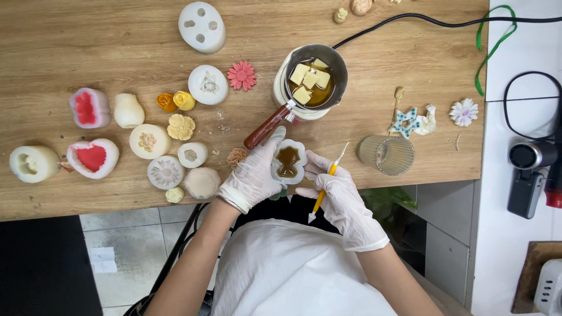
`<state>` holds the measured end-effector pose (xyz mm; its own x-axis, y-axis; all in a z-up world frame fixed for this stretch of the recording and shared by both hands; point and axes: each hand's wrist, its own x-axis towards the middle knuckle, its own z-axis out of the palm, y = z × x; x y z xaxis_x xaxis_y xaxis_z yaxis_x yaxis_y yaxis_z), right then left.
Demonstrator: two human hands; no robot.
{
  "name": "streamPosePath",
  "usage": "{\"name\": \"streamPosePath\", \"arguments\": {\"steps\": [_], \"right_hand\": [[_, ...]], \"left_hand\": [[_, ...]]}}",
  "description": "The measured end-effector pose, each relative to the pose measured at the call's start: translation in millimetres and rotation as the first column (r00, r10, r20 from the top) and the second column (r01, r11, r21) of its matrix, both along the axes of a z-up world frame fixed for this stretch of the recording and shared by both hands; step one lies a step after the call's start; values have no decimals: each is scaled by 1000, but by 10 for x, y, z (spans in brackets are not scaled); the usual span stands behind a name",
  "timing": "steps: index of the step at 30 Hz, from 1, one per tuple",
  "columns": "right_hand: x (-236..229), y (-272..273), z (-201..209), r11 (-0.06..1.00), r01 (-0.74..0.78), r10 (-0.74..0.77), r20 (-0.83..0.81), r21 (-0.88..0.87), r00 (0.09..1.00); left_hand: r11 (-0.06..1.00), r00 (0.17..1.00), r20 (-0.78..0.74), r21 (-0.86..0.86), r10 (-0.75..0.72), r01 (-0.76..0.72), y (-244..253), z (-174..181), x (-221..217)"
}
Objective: The person trims and cleans decorative molded candles with a small knife, scraping excess wax from a pink flower candle and a white candle, and places finished candles onto a wooden display shelf. They also handle a small glass cup and a wax melting pot on the workbench.
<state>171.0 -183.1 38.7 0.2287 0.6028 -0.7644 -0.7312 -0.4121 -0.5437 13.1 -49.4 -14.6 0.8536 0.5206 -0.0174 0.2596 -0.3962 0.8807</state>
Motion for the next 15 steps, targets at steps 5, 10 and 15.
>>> {"name": "streamPosePath", "arguments": {"steps": [5, 10, 15], "right_hand": [[276, -160, 175, 1000, -8, 9, 25, -6, 1000], [608, -325, 357, 998, -20, 16, 62, 65, 998], [926, -442, 535, 993, -49, 37, 106, 110, 994]], "left_hand": [[996, 949, -313, -67, 34, -57, -106, 591, 357], [998, 966, -251, -11, 55, -60, -283, 627, 616], [997, 969, -237, 53, 67, -56, -402, 822, 927]]}}
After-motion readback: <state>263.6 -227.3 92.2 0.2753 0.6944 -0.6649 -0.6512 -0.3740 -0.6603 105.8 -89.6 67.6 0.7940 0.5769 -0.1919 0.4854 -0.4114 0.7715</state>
